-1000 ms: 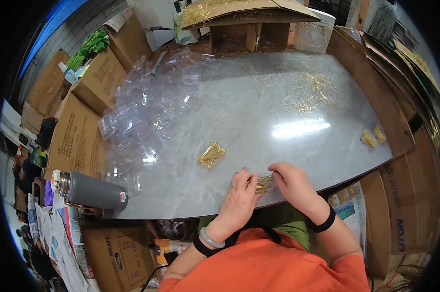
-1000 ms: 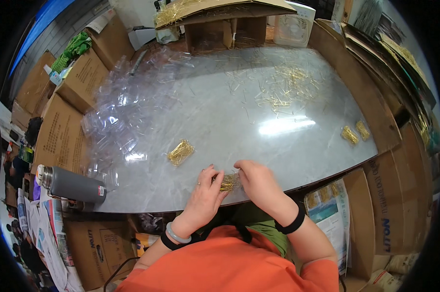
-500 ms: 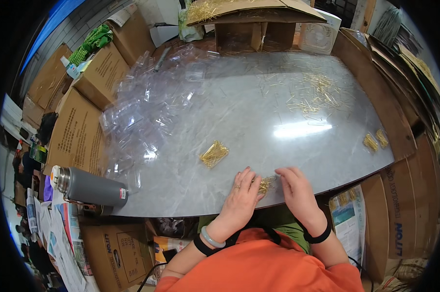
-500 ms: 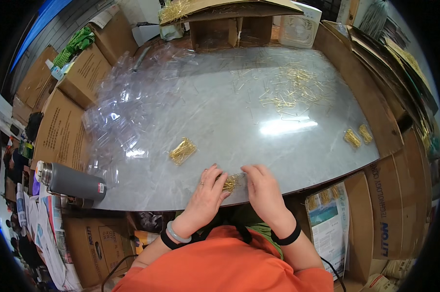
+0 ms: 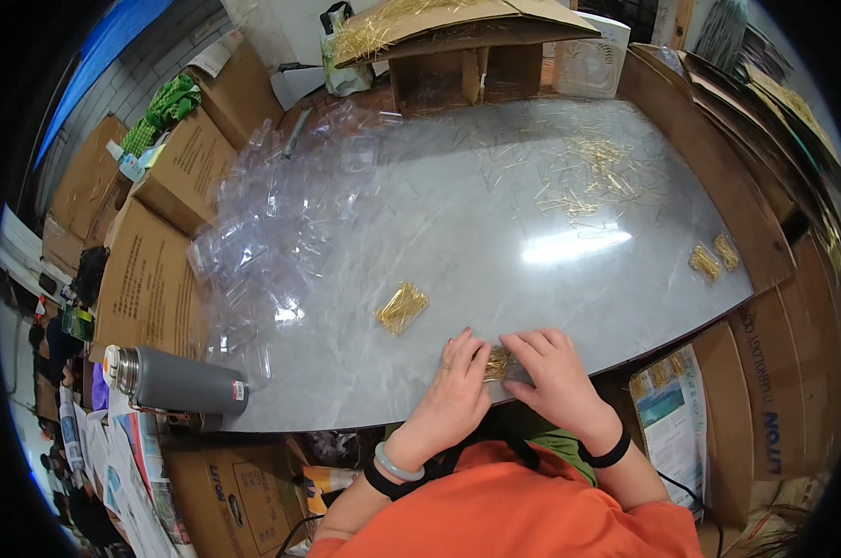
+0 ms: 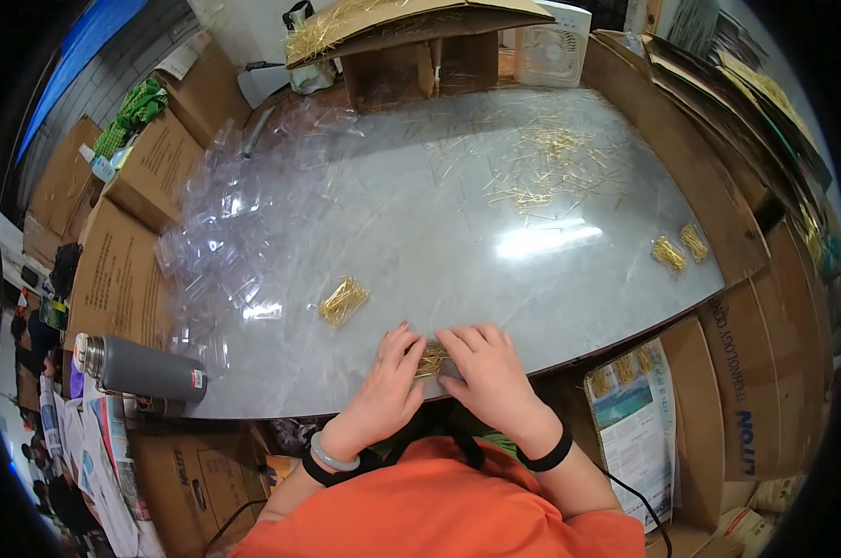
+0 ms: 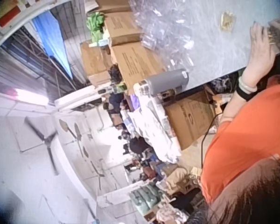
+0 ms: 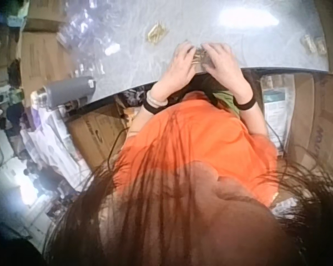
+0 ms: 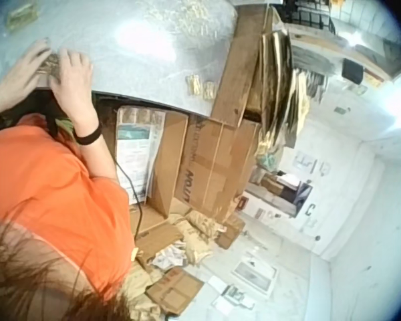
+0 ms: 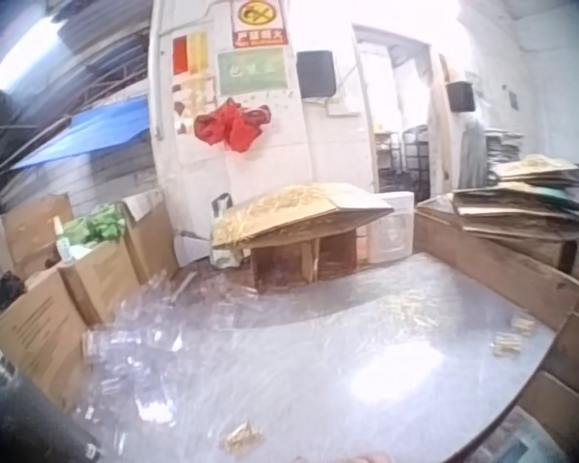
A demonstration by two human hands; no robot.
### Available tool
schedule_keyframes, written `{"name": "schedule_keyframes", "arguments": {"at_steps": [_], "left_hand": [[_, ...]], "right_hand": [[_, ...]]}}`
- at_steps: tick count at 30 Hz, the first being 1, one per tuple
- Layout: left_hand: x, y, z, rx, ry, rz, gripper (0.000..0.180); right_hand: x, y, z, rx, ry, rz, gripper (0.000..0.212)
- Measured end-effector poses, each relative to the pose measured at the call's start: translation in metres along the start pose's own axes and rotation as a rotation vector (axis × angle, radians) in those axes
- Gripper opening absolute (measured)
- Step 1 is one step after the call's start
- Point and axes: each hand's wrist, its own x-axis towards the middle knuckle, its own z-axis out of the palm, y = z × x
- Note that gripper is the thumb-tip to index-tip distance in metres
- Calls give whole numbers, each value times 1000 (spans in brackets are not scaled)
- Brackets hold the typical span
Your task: Counting and packaging small gold-colored metal parts into plastic bags at a workbench.
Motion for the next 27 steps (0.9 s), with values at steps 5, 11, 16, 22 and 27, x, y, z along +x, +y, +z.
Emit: {"name": "schedule_keyframes", "arguments": {"at_steps": [5,11,16,22,27], "left_hand": [[-3,0,4,51,-27,-20,63],[-3,6,19,97,47,-49,72],[-10,-4,12,-115,25,-61,70],[-14,-18,-20,-109,39,-33,68],[-8,-9,-21,86,80,-140,56]], "right_hand": [[-4,2,15,106,2,60,56],[-10,-9,47,128,168,-47,55],[-11,-13,47,-68,70,-67,53],[-6,-6,39,-167,49,-158,52],[-7,-8,41,-144,81,-137,50]]}}
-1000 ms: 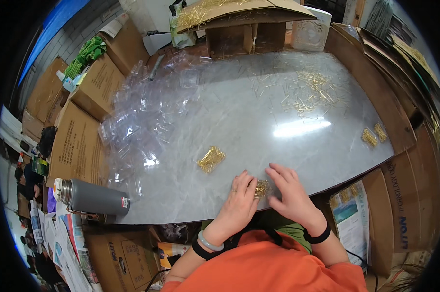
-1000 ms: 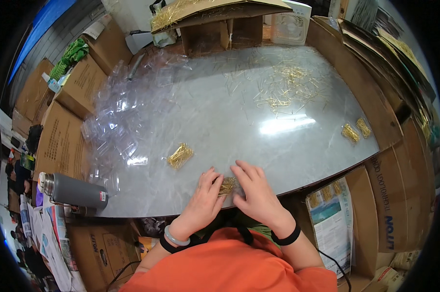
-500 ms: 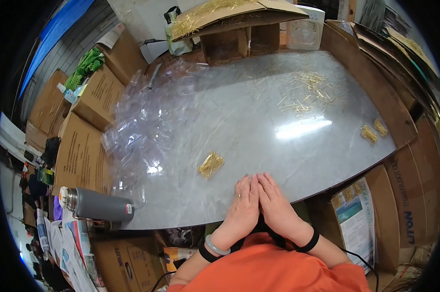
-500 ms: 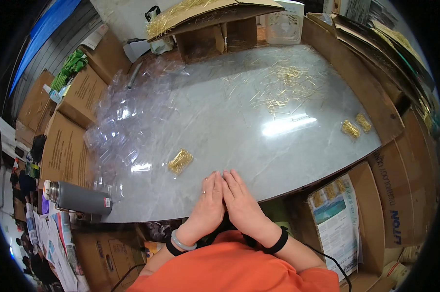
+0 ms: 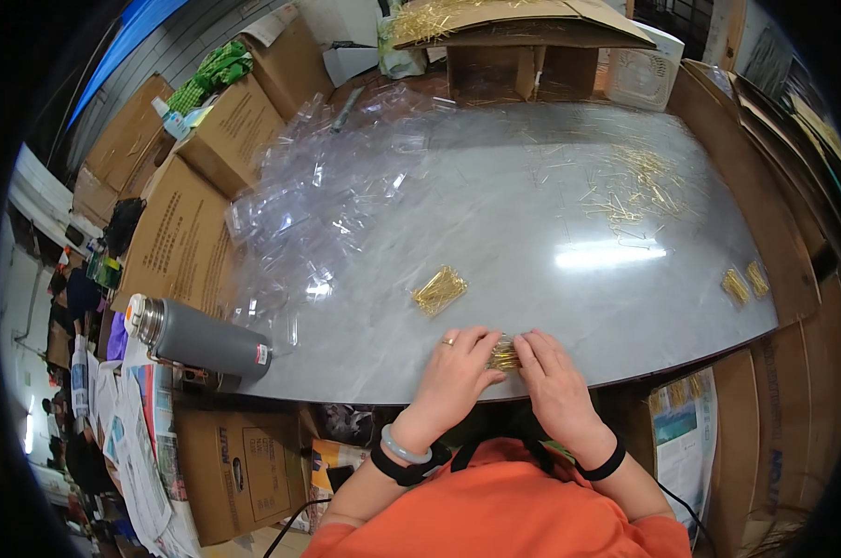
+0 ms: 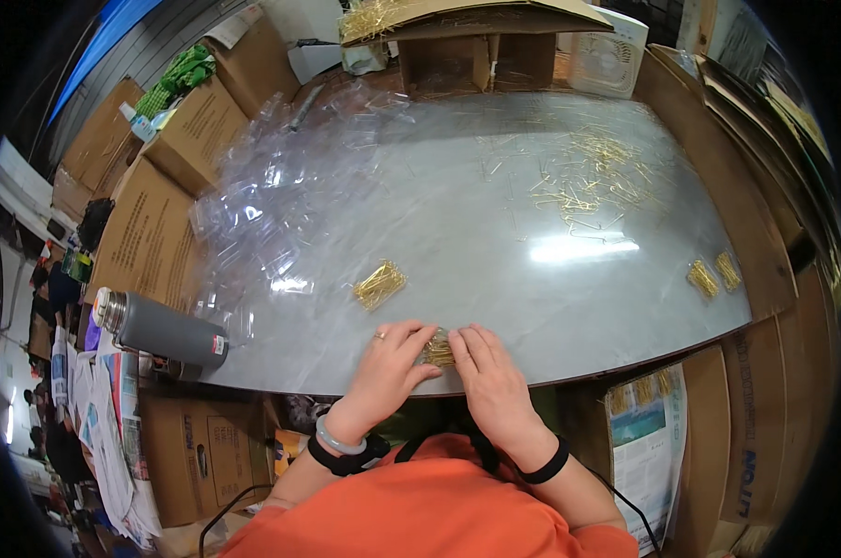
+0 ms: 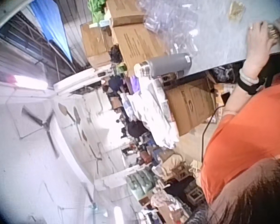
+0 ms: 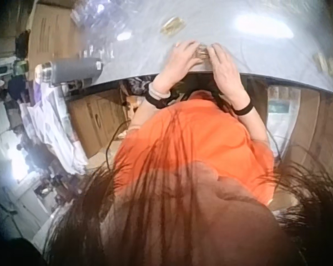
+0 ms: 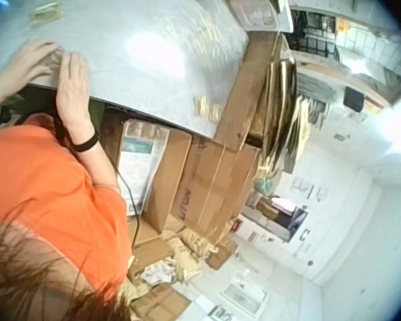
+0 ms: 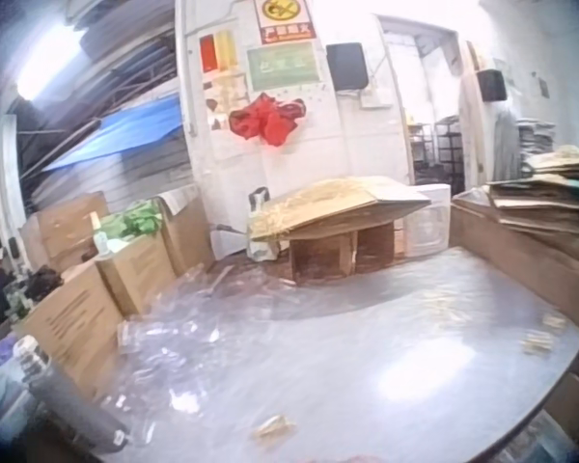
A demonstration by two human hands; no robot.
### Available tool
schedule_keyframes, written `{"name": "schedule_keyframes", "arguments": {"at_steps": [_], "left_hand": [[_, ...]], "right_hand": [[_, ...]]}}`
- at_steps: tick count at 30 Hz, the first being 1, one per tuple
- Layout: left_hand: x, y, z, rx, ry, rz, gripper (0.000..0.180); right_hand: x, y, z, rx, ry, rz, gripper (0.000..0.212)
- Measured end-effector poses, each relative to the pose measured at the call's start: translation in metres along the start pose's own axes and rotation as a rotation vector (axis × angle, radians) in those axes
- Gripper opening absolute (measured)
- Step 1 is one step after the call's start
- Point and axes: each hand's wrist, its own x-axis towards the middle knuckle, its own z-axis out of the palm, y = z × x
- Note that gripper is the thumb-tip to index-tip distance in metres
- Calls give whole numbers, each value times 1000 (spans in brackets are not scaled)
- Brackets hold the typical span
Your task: Counting and packaging small gold-colored metal parts into plastic bags at a workbench.
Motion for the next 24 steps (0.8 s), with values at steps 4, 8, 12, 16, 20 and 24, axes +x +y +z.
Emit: {"name": "schedule_keyframes", "arguments": {"at_steps": [4,8,12,16,20,24], "left_hand": [[2,2,5,6,0,-56,54],[-5,1,5,-69,23,-118,47],[-22,-34,-16,-446,164,-559,31],[-4,-74,-49,-847,232,-908,32],[21,-73,-53,-672,69,-936,30],[19,-58,-51,-625,118,-834,25]], "right_hand": [[1,0,5,9,44,49,46],[3,0,3,-5,45,42,42],[1,5,4,-34,75,31,40],[-1,6,10,-29,104,25,40],[0,8,11,-19,103,-9,41],[1,7,5,-18,59,-13,40]]}}
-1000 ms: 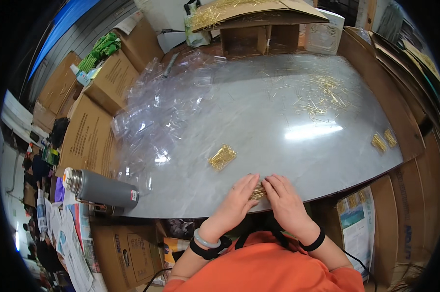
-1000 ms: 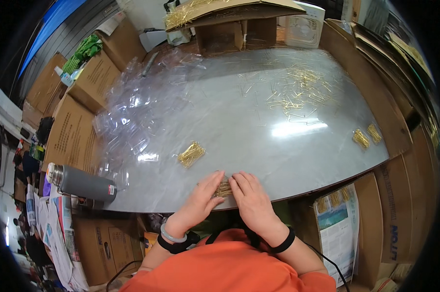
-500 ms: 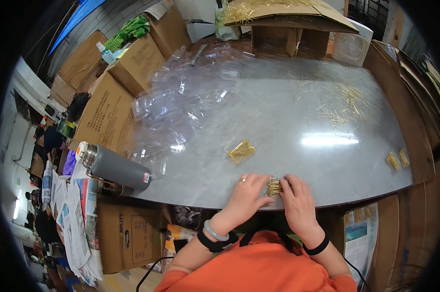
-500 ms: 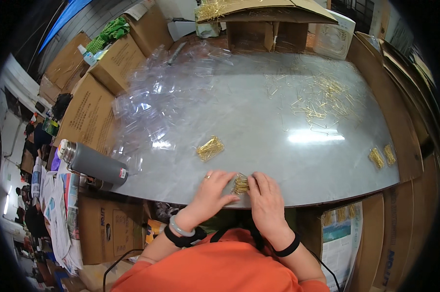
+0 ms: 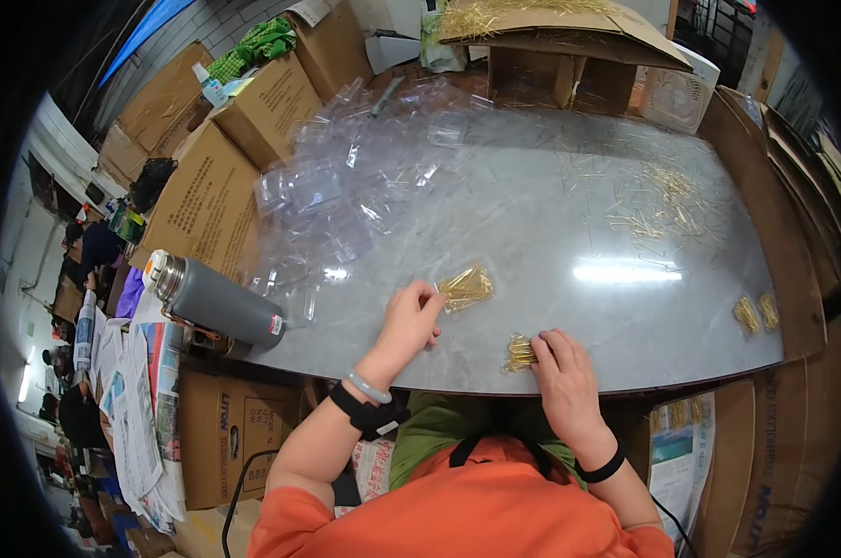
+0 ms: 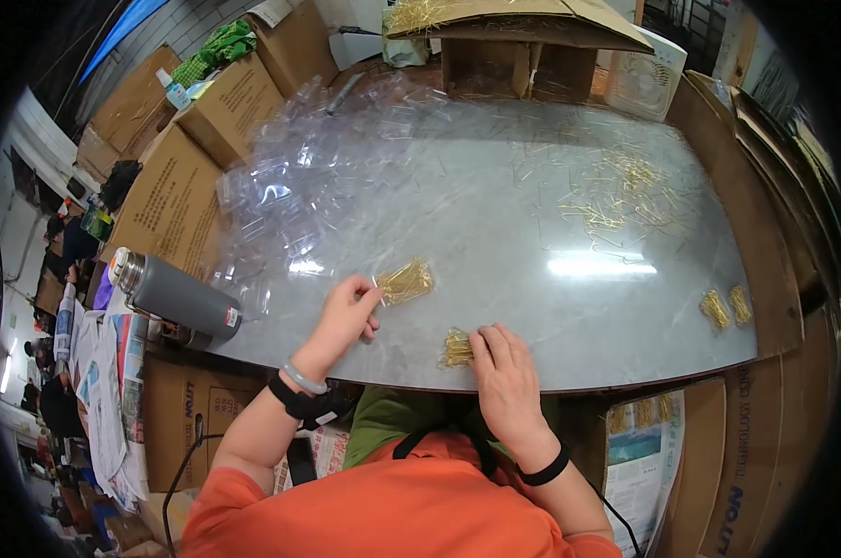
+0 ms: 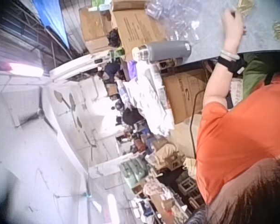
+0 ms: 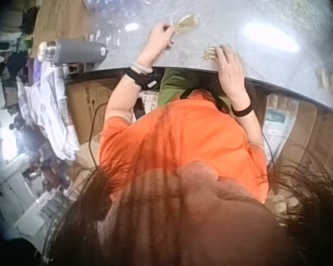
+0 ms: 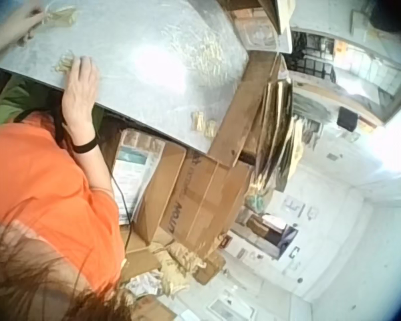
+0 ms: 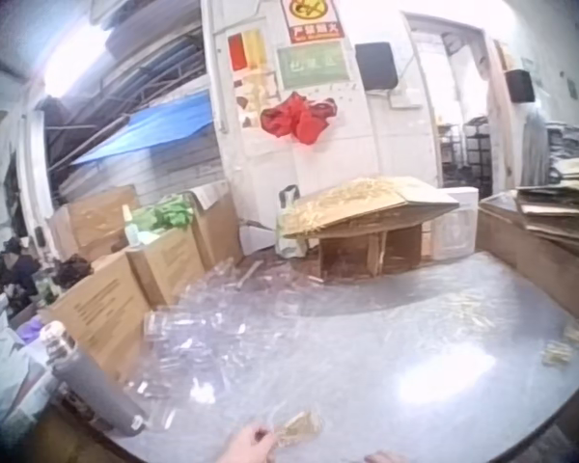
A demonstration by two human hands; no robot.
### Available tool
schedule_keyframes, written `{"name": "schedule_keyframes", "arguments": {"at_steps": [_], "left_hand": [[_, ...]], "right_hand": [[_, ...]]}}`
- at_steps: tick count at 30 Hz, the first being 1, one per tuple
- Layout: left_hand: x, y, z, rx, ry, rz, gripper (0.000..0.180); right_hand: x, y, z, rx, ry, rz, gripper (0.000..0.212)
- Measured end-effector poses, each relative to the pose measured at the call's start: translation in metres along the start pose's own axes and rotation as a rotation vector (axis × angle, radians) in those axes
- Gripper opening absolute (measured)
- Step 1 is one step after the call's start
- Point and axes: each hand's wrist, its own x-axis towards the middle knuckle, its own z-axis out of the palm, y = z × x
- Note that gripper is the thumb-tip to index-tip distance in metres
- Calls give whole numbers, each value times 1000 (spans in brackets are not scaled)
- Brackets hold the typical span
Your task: Counting and packaging small gold-colored metal parts into plastic bags at a workbench.
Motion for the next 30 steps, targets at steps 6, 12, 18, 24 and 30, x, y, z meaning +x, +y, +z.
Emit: {"name": "schedule_keyframes", "arguments": {"at_steps": [6,12,18,24,30], "left_hand": [[-65,-28,-24,-492,-51,-47,11],[-147,-68,-26,-641,-509,-293,7],[-125,-106,16,-740,-496,-355,9],[-130,-92,33,-870,-429,-312,10],[-145,-97,32,-817,-456,-263,10]], "right_hand": [[1,-1,-3,9,-44,-1,40],[0,-2,-3,28,-68,-23,40],[-5,-15,-1,71,-117,-86,40],[-30,-43,-1,144,-181,-229,38],[-44,-51,0,194,-180,-267,33]]}}
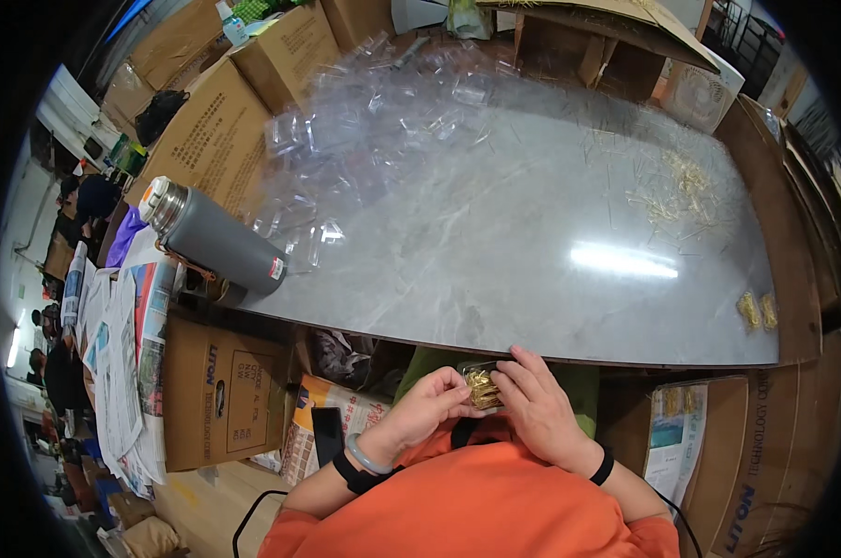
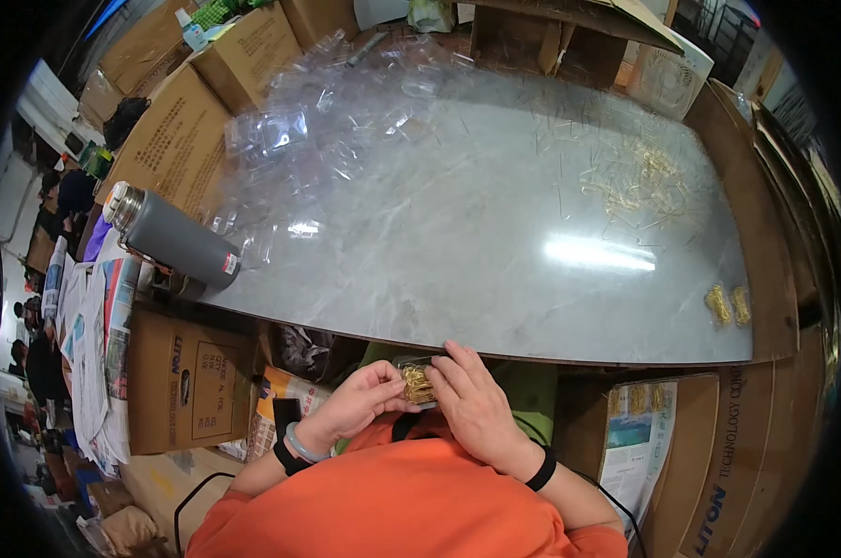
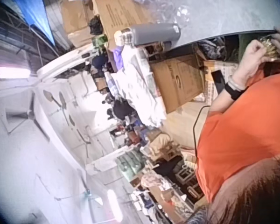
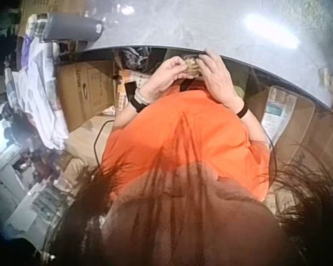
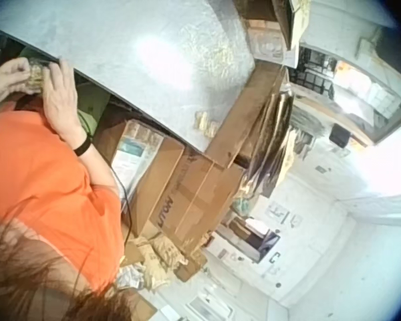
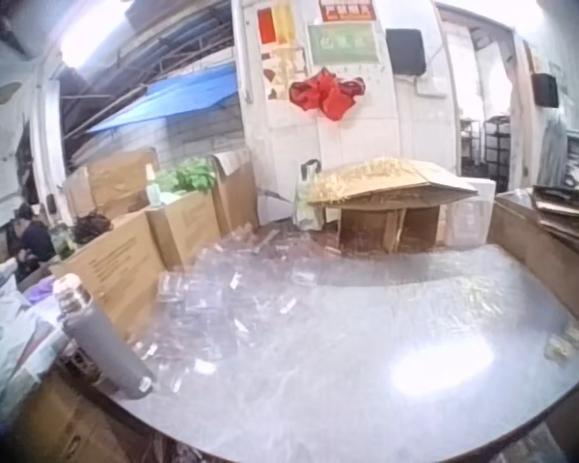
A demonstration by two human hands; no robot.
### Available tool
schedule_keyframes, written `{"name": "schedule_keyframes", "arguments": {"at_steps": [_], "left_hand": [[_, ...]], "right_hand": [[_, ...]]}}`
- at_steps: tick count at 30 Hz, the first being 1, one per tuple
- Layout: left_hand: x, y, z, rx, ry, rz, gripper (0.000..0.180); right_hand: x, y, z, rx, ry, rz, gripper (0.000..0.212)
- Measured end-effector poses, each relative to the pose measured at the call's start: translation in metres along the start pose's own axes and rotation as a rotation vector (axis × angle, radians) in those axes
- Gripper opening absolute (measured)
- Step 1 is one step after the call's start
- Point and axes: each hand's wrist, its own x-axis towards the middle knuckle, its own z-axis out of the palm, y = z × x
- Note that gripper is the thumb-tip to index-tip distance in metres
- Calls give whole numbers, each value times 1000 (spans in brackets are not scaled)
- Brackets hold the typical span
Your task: Counting and packaging small gold-colored metal parts into plastic bags at a workbench.
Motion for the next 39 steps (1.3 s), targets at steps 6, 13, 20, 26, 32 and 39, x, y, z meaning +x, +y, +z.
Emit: {"name": "schedule_keyframes", "arguments": {"at_steps": [6,13,20,26,32,39], "left_hand": [[-13,29,21,267,-31,129,9],[88,77,39,332,-78,325,19],[84,79,63,1432,235,980,57],[101,57,54,1598,39,979,66],[103,58,58,1627,25,962,59],[104,59,58,1631,21,966,58]], "right_hand": [[6,-6,-12,204,146,52,34],[45,55,-16,143,303,214,38],[47,69,-25,198,308,231,50],[11,60,-34,150,323,394,58],[9,40,-21,44,281,320,53],[32,66,-30,54,428,410,36]]}}
